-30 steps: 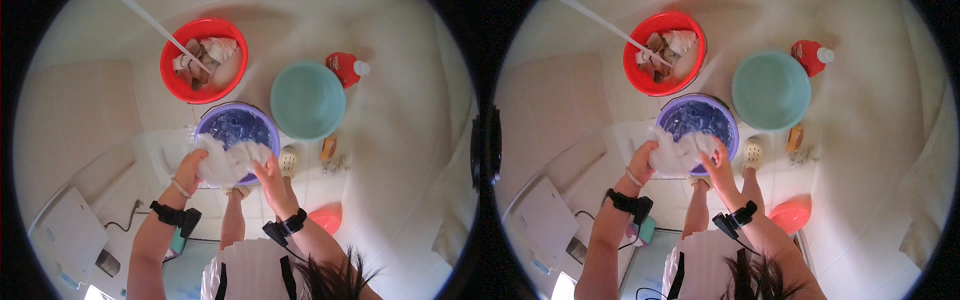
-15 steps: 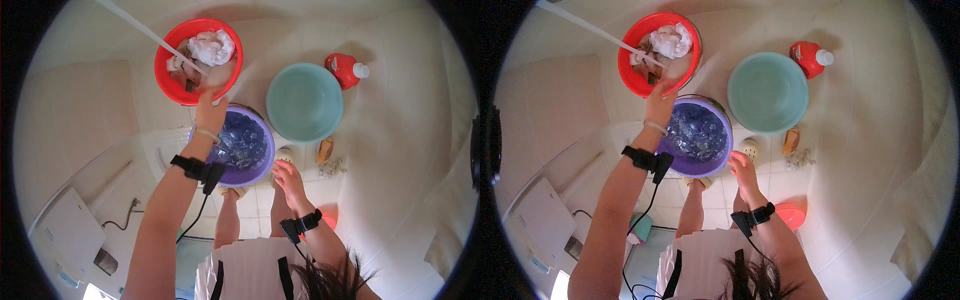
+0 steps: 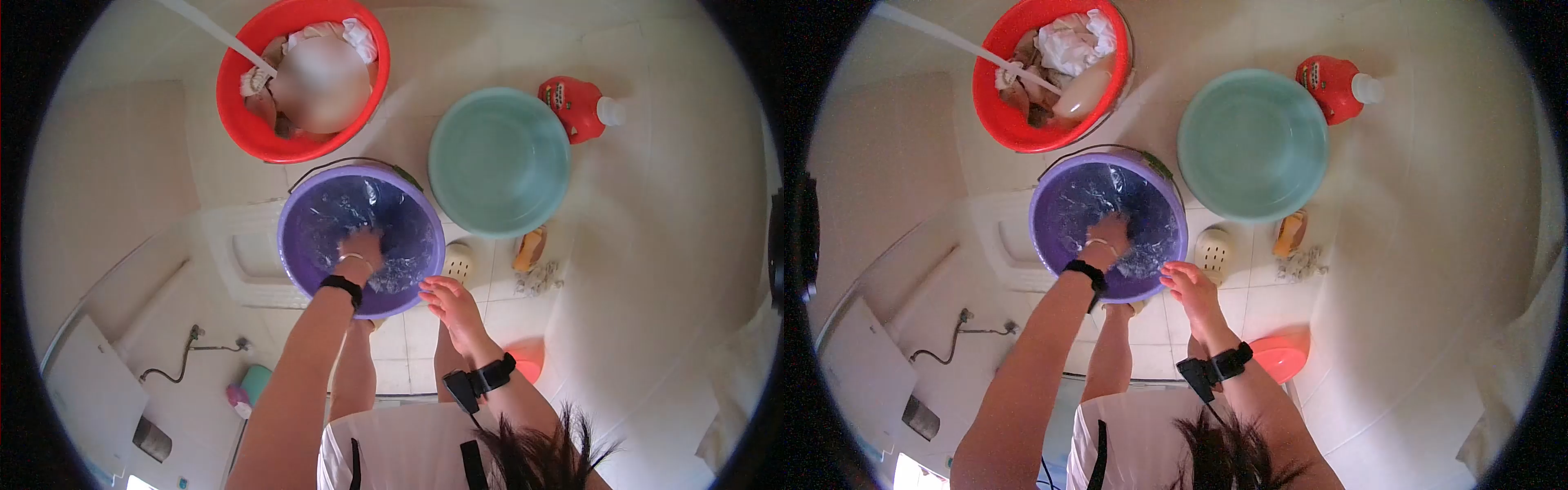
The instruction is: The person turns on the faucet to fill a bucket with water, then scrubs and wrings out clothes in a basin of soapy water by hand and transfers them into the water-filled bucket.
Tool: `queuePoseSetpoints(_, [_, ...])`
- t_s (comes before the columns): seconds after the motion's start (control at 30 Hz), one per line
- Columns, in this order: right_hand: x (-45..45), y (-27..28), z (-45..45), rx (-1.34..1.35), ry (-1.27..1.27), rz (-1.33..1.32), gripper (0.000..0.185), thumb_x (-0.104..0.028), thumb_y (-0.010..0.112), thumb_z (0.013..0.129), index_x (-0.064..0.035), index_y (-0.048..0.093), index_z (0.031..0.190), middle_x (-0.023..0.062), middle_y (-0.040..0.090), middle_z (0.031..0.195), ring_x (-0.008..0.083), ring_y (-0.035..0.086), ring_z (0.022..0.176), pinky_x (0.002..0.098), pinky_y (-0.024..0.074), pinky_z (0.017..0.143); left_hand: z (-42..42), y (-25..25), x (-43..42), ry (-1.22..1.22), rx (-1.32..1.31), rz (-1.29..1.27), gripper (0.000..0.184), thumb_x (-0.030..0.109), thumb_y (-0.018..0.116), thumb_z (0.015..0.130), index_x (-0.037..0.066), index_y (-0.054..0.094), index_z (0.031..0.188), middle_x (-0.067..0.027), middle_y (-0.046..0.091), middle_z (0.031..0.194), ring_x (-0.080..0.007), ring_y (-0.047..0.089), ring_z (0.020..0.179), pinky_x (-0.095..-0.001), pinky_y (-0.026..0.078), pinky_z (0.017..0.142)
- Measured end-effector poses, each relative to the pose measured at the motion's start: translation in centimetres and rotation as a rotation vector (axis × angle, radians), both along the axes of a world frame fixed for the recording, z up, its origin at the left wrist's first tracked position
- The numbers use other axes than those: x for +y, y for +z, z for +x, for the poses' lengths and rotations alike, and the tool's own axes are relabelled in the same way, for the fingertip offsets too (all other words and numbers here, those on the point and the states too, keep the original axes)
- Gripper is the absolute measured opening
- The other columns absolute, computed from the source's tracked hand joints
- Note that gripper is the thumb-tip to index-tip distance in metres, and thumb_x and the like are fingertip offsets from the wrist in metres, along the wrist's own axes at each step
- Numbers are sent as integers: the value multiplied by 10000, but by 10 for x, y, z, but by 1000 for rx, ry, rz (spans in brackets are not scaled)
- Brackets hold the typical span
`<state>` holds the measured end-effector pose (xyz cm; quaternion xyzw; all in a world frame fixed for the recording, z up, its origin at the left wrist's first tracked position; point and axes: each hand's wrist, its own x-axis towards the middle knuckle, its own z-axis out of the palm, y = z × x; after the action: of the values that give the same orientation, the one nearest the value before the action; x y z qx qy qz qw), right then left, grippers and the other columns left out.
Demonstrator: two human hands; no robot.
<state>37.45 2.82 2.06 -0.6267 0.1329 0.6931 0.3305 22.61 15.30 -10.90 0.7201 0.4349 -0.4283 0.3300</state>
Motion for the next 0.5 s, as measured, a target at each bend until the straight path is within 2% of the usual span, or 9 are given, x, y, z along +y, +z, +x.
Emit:
queuePoseSetpoints(0.07, [2,0,-1,55,-16,29,300,-288,463,875,-99,508,1103,61,544,1129,159,518,1038,310,344,892,-24,-11,14,201,117,-38,405,135,479,761,20,518,1147,-196,409,1275,-358,459,1113,-409,409,900])
queuePoseSetpoints(0.1, [-1,-4,-1,54,-15,25,300,-288,463,875,-99,508,1103,61,544,1129,159,518,1038,310,344,892,-28,-12,12,201,117,-43,405,135,479,761,20,518,1147,-196,409,1275,-358,459,1113,-409,409,900])
queuePoseSetpoints(0.17, [-4,-16,-7,118,-124,84,330,-300,457,882,-128,477,1164,55,468,1222,156,461,1097,323,338,901,-41,-10,7,477,-36,66,346,123,502,754,16,548,1079,-203,509,1149,-328,488,1079,-397,402,894])
queuePoseSetpoints(0.2, [-1,-18,-11,127,-127,81,330,-300,457,882,-128,477,1164,55,468,1222,156,461,1097,323,338,901,-49,1,0,474,-25,66,346,123,502,754,16,548,1079,-203,509,1149,-328,488,1079,-397,402,894])
queuePoseSetpoints(0.27, [9,-21,-19,139,-266,38,390,-311,472,880,-121,427,1218,47,402,1260,165,424,1082,336,342,907,-64,40,-22,639,-613,250,373,89,526,721,-20,525,1077,-201,530,1098,-313,507,1050,-345,402,893])
queuePoseSetpoints(0.33, [19,-21,-30,173,-302,33,433,-343,476,872,-138,404,1248,30,355,1288,168,385,1094,373,327,932,-72,96,-26,923,-679,-20,385,92,559,718,-26,509,1081,-170,543,1071,-259,521,1031,-331,409,884])
queuePoseSetpoints(0.37, [30,-17,-36,197,-369,-44,417,-318,484,871,-145,408,1243,44,385,1257,174,417,1071,385,346,924,-77,117,-32,921,-679,-20,385,92,559,718,-26,509,1081,-170,543,1071,-259,521,1031,-331,409,884])
queuePoseSetpoints(0.43, [44,-16,-49,223,-432,-125,402,-293,492,870,-151,411,1238,58,416,1225,180,448,1047,398,364,917,-87,152,-40,1502,-853,-420,376,86,544,747,-21,489,1103,-132,529,1090,-211,516,1027,-331,407,896])
queuePoseSetpoints(0.5, [53,-17,-62,538,-542,84,392,-198,558,835,-192,422,1203,87,470,1174,213,532,968,411,456,820,-87,182,-32,1627,-946,-545,407,107,532,742,-22,472,1124,-130,529,1099,-226,504,1052,-349,377,927])
